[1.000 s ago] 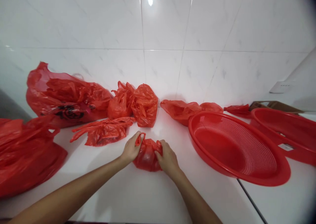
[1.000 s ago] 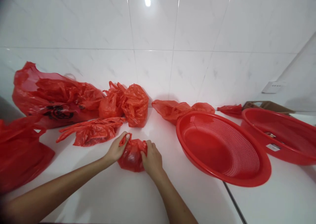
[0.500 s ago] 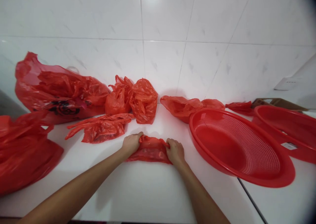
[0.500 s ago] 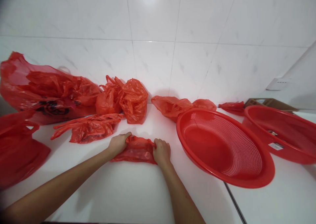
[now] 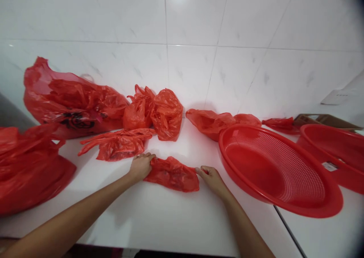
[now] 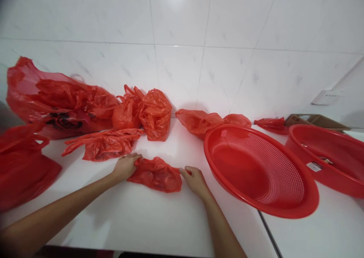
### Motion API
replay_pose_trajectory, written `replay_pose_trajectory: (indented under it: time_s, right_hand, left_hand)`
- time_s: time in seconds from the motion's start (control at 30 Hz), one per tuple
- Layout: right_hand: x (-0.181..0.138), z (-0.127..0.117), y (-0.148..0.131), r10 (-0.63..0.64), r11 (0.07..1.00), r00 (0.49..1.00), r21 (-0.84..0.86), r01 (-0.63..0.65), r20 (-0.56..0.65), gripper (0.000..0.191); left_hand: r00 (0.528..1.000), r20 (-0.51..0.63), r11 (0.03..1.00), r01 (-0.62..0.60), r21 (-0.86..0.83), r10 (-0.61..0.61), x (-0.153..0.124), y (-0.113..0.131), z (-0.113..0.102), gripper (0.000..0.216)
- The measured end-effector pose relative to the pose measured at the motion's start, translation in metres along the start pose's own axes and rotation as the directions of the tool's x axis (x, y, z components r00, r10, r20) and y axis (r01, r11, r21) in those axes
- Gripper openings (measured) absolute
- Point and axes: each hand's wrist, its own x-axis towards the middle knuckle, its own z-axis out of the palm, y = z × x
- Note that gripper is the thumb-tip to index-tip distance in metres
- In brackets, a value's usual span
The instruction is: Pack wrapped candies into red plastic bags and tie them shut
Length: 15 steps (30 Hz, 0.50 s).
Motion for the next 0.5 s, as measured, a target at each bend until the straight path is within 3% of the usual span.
replay_pose_trajectory:
  time_s: [0.13, 0.2, 0.27, 0.37, 0.5]
  right_hand:
    - [-0.006, -0.003, -0.002, 0.028, 0.995, 0.999, 0.094, -0.024, -0.042, 0.046]
    - [-0.007, -0.008, -0.004, 0.037, 0.991, 0.999, 0.133, -0.032, -0.035, 0.046]
    - [-0.008, -0.013, -0.005, 0.039, 0.981, 0.999, 0.19, -0.038, -0.001, 0.045]
    - [-0.01, -0.018, -0.002, 0.027, 0.969, 0.999, 0.246, -0.035, 0.037, 0.045]
    - [-0.011, -0.018, 0.004, 0.007, 0.977, 0.999, 0.213, 0.0, -0.031, 0.046]
  left_hand:
    - [0.996, 0.05, 0.992, 0.079, -0.096, -0.075, -0.004, -0.014, -0.012, 0.027]
    - [0.996, 0.038, 0.987, 0.09, -0.131, -0.086, -0.003, -0.009, -0.025, 0.019]
    - [0.997, -0.033, 0.986, 0.07, -0.153, -0.076, -0.003, 0.006, -0.039, 0.027]
    - [0.989, -0.126, 0.978, -0.094, -0.187, 0.071, -0.006, 0.044, -0.052, 0.052]
    - [0.928, 0.003, 0.889, -0.356, -0.288, 0.373, -0.011, 0.088, -0.042, 0.033]
